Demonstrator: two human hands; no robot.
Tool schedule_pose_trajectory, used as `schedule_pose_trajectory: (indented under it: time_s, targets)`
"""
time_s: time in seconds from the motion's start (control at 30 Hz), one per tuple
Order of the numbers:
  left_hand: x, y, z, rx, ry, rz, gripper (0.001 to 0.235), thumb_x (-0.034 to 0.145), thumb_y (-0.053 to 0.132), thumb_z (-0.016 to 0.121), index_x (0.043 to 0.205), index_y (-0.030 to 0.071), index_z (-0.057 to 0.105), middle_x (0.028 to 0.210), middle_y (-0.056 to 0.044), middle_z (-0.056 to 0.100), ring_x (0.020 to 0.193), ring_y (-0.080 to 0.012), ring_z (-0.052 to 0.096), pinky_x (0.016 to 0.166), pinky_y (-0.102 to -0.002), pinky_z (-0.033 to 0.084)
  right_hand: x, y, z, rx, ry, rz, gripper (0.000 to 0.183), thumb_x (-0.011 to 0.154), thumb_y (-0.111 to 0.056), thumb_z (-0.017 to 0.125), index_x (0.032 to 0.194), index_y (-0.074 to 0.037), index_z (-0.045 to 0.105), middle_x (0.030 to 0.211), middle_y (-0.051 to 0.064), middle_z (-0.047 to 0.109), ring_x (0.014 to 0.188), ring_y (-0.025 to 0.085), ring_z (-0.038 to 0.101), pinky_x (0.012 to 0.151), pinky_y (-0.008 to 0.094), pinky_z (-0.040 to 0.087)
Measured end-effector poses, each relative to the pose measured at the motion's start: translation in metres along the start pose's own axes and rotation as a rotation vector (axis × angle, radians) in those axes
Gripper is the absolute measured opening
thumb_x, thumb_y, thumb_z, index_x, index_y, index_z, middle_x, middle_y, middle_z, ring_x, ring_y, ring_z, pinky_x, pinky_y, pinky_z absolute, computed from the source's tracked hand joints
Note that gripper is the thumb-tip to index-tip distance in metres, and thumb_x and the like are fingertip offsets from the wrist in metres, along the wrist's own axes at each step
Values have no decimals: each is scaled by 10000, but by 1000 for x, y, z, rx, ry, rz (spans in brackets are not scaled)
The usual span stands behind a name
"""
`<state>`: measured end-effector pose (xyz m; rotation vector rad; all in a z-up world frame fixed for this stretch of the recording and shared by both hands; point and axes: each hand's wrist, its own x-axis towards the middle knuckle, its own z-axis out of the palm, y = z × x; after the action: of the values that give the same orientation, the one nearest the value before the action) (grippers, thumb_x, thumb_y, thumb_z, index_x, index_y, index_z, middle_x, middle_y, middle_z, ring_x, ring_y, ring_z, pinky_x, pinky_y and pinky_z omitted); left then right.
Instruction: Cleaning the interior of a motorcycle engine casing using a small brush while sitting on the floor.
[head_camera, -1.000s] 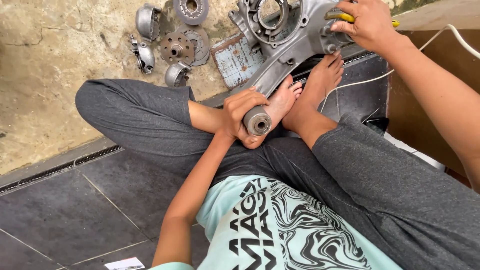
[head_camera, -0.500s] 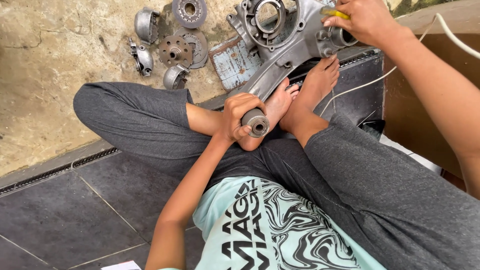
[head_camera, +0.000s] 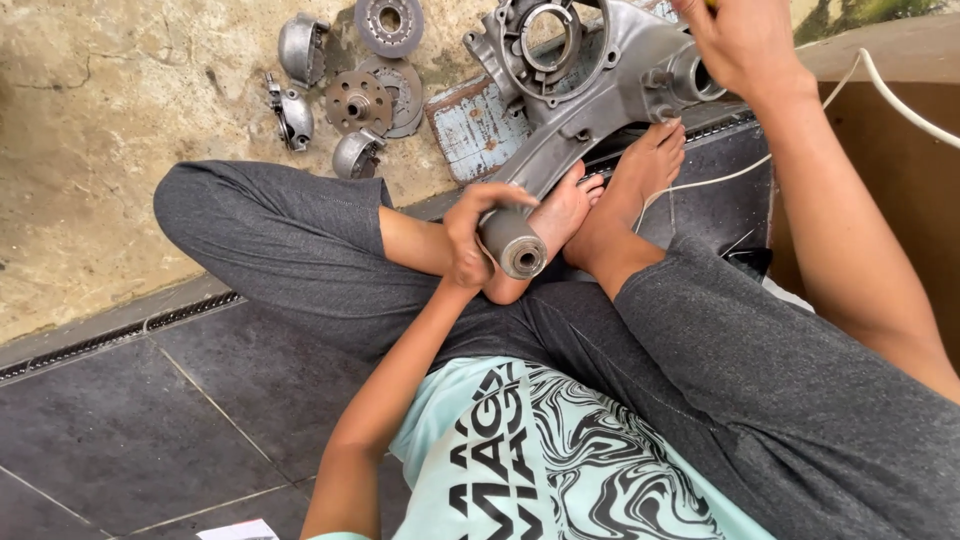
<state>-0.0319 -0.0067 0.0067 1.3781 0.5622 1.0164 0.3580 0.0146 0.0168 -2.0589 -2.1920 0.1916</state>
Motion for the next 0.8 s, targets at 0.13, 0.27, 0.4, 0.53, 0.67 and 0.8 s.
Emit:
schedule_pose_trajectory:
  time_s: [0.13, 0.27, 0.4, 0.53, 0.67, 0.8]
  targets:
    - [1, -28, -18, 5, 471, -379, 668, 1020, 582, 67, 1245, 157, 532, 1104, -77, 736, 1140, -225, 692, 1073, -465, 485, 4, -33, -7, -8, -31, -55, 374, 1242, -367, 693, 1250, -9, 802, 782, 117, 699, 610, 292, 640, 554, 397, 475]
    - [-5, -105, -45, 156, 271, -898, 1005, 900, 720, 44, 1104, 7, 722, 1229, -207, 706, 1169, -382, 650, 1032, -481, 469, -2, -34, 3, -183, -13, -143, 318, 1239, -424, 713, 1153, -129, 796, 815, -2, 717, 656, 211, 671, 603, 316, 477]
    - [3, -130, -41, -261, -101, -1244, 1114, 762, 820, 125, 1191, -8, 733, 1267, -202, 689, 1161, -289, 604, 1058, -389, 369, 0, -32, 9, -356, -13, -178, 320, 1241, -480, 710, 1103, -198, 772, 812, -27, 714, 640, 181, 657, 601, 298, 457]
    - [7, -118, -43, -242, -96, -1312, 950, 736, 791, 358, 1081, 19, 790, 1195, -152, 716, 1092, -262, 592, 1014, -347, 360, 1, -41, 5, -336, -28, -179, 279, 1252, -414, 704, 1122, -177, 771, 885, -39, 723, 696, 178, 657, 636, 299, 432]
    - [9, -120, -44, -251, -149, -1314, 936, 779, 778, 305, 964, 1, 792, 986, -135, 720, 899, -221, 597, 907, -321, 371, 4, -43, 8, -301, -32, -203, 230, 1232, -358, 737, 1118, -165, 787, 916, -24, 745, 705, 176, 658, 644, 288, 439]
    - [6, -158, -42, -290, -91, -1261, 1017, 774, 786, 235, 1124, -15, 755, 1120, -193, 752, 1007, -291, 698, 993, -368, 464, 3, -40, 8, -354, -57, -184, 246, 1251, -377, 737, 1102, -193, 802, 869, -46, 728, 694, 157, 651, 647, 278, 439]
